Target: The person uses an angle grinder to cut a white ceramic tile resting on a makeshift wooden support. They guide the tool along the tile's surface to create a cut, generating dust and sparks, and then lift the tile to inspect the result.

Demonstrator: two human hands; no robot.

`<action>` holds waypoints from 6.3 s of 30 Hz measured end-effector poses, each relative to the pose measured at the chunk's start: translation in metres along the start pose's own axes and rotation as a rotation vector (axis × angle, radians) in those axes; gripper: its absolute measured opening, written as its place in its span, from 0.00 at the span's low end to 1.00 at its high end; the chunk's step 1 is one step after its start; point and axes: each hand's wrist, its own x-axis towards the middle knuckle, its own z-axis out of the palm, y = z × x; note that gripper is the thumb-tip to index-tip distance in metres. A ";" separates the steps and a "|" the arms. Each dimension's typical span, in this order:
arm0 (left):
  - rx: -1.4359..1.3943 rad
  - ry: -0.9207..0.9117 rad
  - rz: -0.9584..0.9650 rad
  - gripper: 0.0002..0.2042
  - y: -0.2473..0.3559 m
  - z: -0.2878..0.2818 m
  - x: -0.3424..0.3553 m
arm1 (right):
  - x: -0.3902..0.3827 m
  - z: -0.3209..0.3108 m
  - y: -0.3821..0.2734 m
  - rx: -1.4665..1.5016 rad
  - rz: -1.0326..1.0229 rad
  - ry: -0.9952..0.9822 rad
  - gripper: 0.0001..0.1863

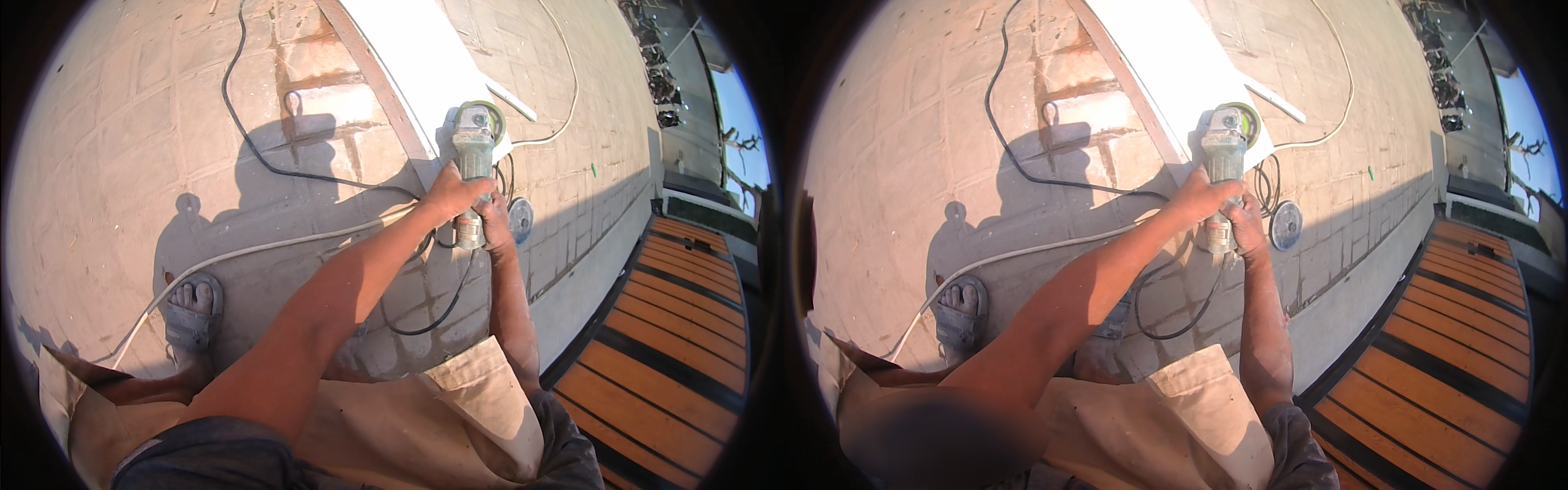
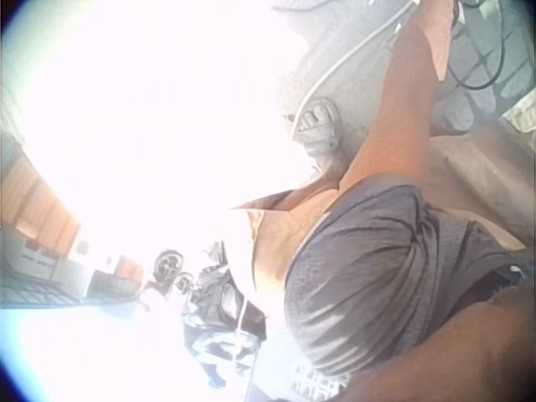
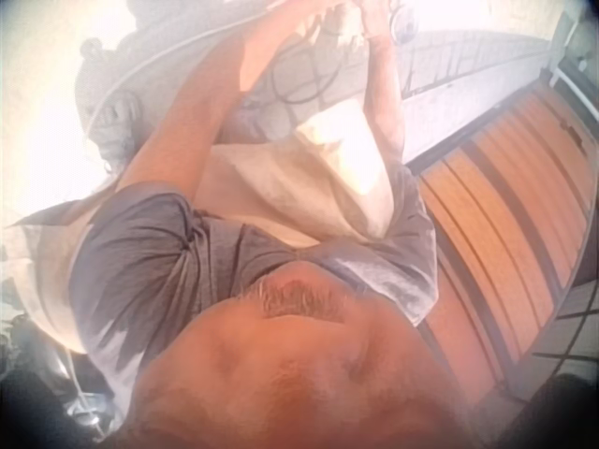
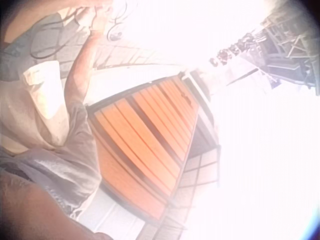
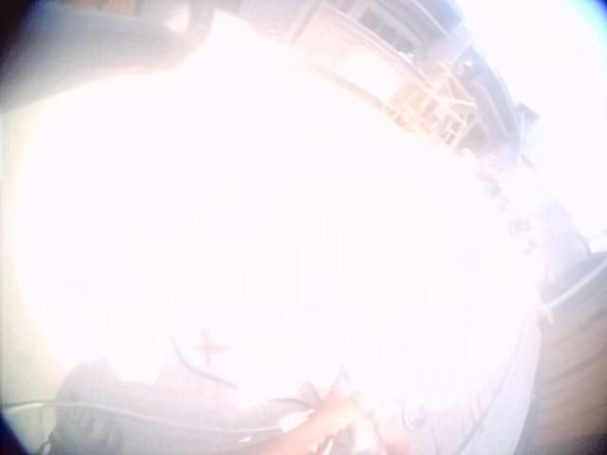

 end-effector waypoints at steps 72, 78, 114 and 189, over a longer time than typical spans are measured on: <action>0.156 -0.076 -0.083 0.28 0.022 0.013 0.000 | -0.025 0.017 -0.007 0.143 -0.014 0.069 0.21; 0.263 -0.271 -0.380 0.27 0.068 -0.048 0.012 | -0.005 0.117 -0.030 0.090 -0.014 0.398 0.27; 1.283 -0.375 -0.425 0.29 0.169 -0.094 0.096 | 0.114 0.225 -0.045 0.659 -0.196 0.658 0.41; 0.440 -0.203 0.014 0.24 0.034 -0.060 0.019 | 0.008 0.076 -0.036 -0.191 -0.119 0.155 0.21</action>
